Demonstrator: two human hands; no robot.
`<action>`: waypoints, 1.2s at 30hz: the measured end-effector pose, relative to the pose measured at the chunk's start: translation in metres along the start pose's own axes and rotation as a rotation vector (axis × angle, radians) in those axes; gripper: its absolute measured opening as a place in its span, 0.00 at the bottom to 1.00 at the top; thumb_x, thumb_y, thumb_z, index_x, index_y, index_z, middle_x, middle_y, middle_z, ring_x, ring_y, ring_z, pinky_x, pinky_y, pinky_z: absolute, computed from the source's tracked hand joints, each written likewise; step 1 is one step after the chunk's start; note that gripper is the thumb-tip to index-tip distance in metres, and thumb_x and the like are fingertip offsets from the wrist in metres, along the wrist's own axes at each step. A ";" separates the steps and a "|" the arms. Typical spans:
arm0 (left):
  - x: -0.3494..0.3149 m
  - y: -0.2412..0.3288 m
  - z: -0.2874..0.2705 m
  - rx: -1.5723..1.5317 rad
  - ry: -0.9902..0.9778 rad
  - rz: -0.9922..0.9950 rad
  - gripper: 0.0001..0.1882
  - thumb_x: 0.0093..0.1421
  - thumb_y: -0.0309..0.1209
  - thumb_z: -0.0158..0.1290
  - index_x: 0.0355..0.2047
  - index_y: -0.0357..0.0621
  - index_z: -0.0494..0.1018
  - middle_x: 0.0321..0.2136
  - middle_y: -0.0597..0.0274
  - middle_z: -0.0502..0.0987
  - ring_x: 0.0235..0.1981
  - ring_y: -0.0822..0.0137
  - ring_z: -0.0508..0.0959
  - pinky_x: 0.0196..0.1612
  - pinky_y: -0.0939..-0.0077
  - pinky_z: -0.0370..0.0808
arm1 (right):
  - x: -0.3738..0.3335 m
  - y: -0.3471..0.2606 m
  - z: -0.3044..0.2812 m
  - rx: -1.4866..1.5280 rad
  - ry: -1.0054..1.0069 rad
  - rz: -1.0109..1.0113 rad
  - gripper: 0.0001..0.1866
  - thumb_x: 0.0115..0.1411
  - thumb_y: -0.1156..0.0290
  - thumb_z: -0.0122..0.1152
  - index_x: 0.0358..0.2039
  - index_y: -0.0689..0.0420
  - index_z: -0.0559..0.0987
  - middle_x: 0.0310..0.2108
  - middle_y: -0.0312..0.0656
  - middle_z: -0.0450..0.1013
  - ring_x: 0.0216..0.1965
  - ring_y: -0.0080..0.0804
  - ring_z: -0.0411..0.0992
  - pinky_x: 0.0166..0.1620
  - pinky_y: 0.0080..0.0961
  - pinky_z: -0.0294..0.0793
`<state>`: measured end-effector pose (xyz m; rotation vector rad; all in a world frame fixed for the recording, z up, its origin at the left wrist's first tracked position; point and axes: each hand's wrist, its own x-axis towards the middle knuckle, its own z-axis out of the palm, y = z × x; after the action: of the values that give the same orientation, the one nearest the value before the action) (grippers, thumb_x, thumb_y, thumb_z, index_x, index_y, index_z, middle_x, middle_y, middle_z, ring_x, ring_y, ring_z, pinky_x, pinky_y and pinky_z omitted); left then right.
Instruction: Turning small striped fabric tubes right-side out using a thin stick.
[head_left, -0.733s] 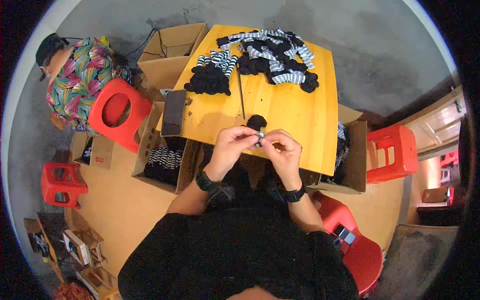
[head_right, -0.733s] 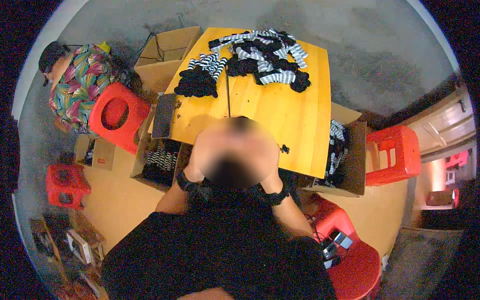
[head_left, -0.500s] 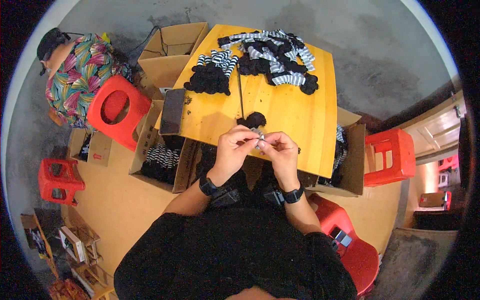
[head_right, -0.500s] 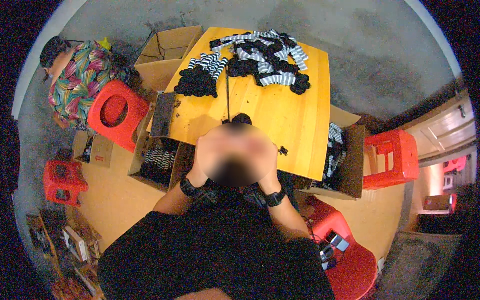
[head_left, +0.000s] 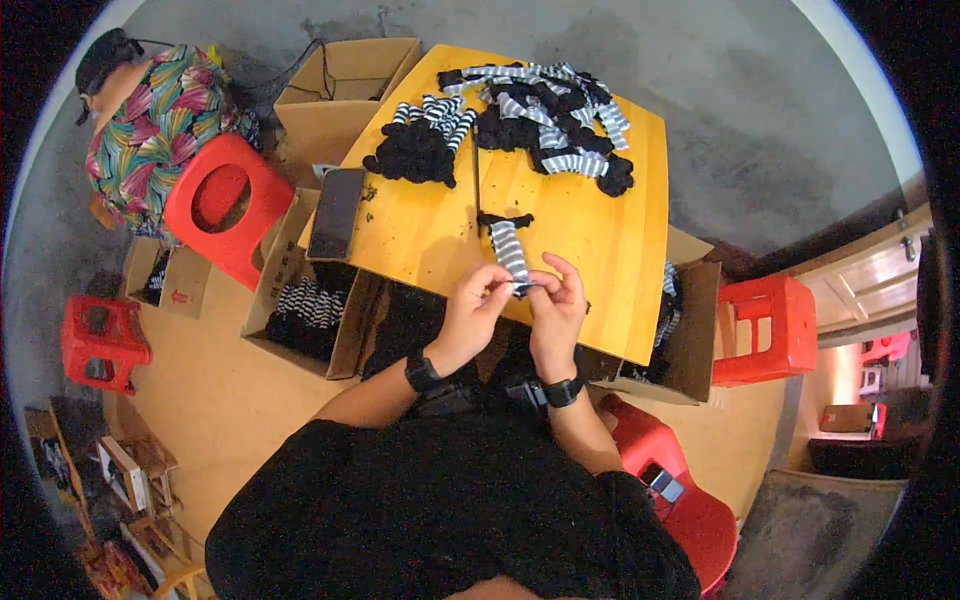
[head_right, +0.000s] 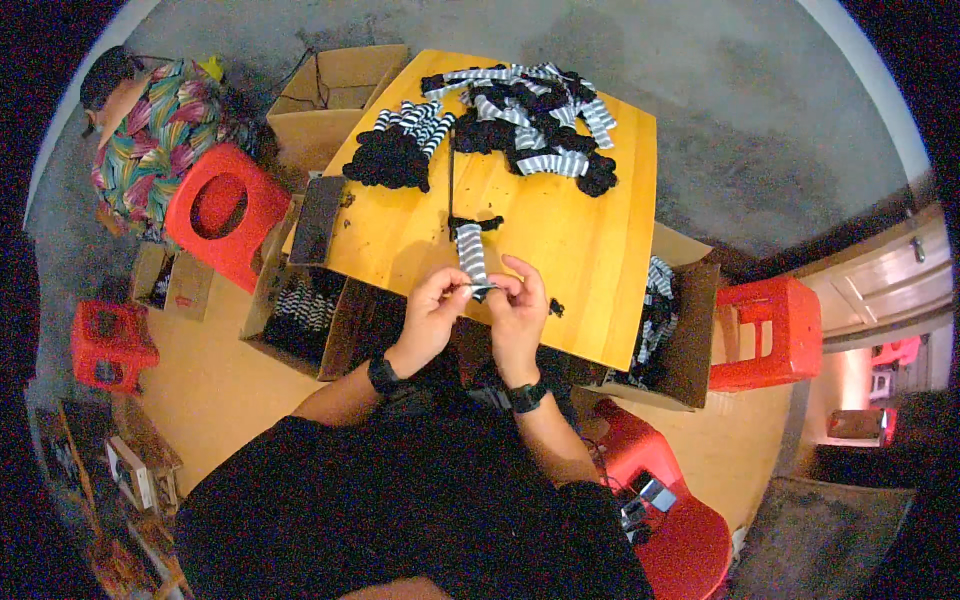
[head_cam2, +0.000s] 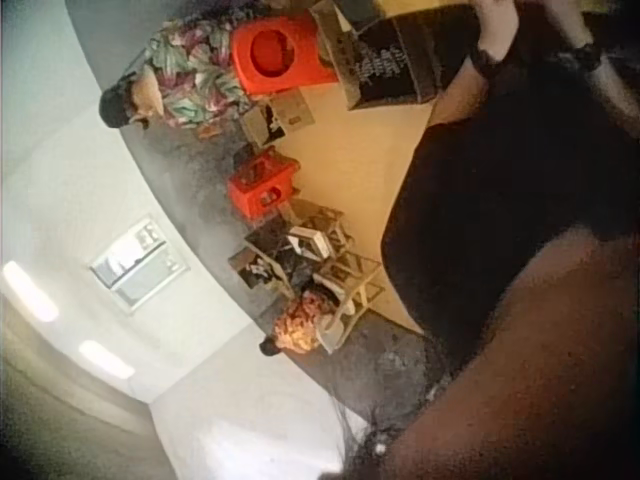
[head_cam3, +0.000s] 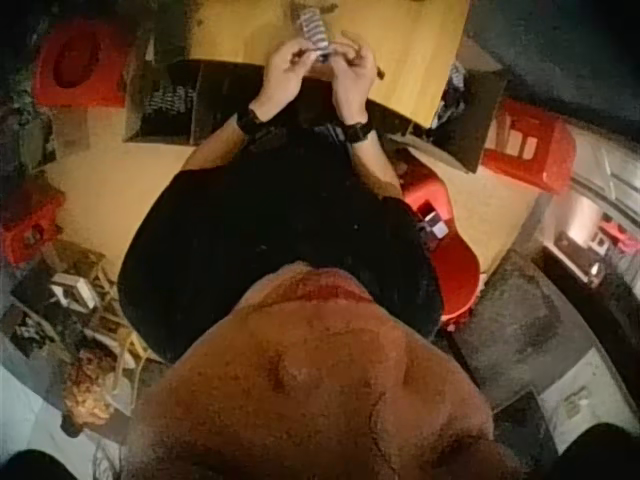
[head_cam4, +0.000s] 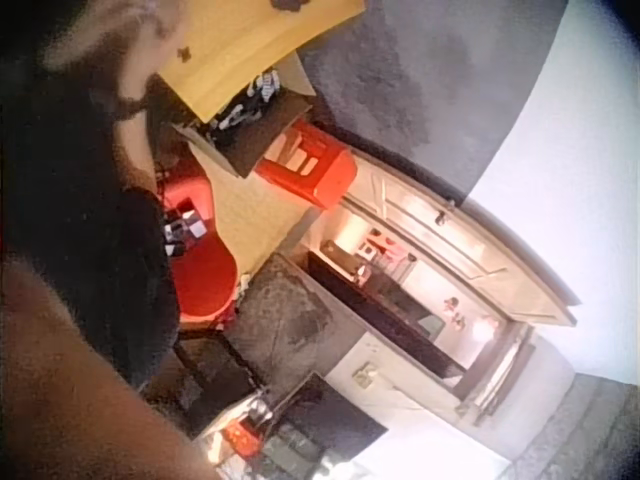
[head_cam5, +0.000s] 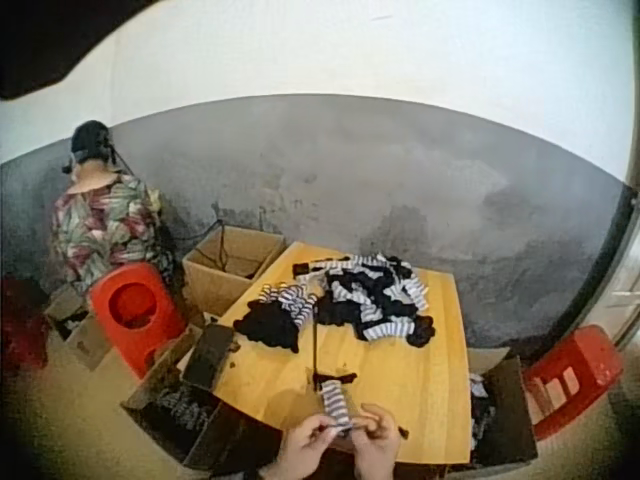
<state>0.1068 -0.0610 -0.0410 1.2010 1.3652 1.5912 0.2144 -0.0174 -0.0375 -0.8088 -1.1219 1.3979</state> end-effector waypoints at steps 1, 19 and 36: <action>0.004 -0.004 -0.002 0.068 0.041 0.055 0.03 0.53 0.20 0.48 0.30 0.37 0.68 0.25 0.67 0.67 0.25 0.78 0.67 0.29 0.86 0.65 | 0.001 -0.003 -0.001 -0.002 -0.005 0.005 0.21 0.49 0.88 0.46 0.45 0.60 0.67 0.32 0.40 0.72 0.26 0.17 0.66 0.27 0.11 0.65; 0.006 0.027 -0.006 0.217 -0.028 0.279 0.05 0.50 0.19 0.49 0.28 0.36 0.67 0.30 0.59 0.66 0.23 0.68 0.69 0.24 0.81 0.65 | 0.002 -0.006 -0.001 0.049 -0.094 0.044 0.17 0.47 0.86 0.53 0.39 0.60 0.70 0.29 0.32 0.70 0.30 0.14 0.67 0.31 0.09 0.64; 0.022 -0.001 -0.016 0.268 0.167 0.241 0.03 0.51 0.17 0.46 0.27 0.34 0.65 0.26 0.57 0.65 0.26 0.65 0.69 0.28 0.77 0.67 | 0.002 -0.017 0.001 0.279 -0.331 0.339 0.16 0.53 0.85 0.49 0.43 0.60 0.69 0.27 0.34 0.71 0.20 0.13 0.60 0.23 0.09 0.58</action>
<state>0.0845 -0.0454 -0.0372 1.4648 1.6305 1.7469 0.2187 -0.0172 -0.0207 -0.5955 -1.0316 1.9790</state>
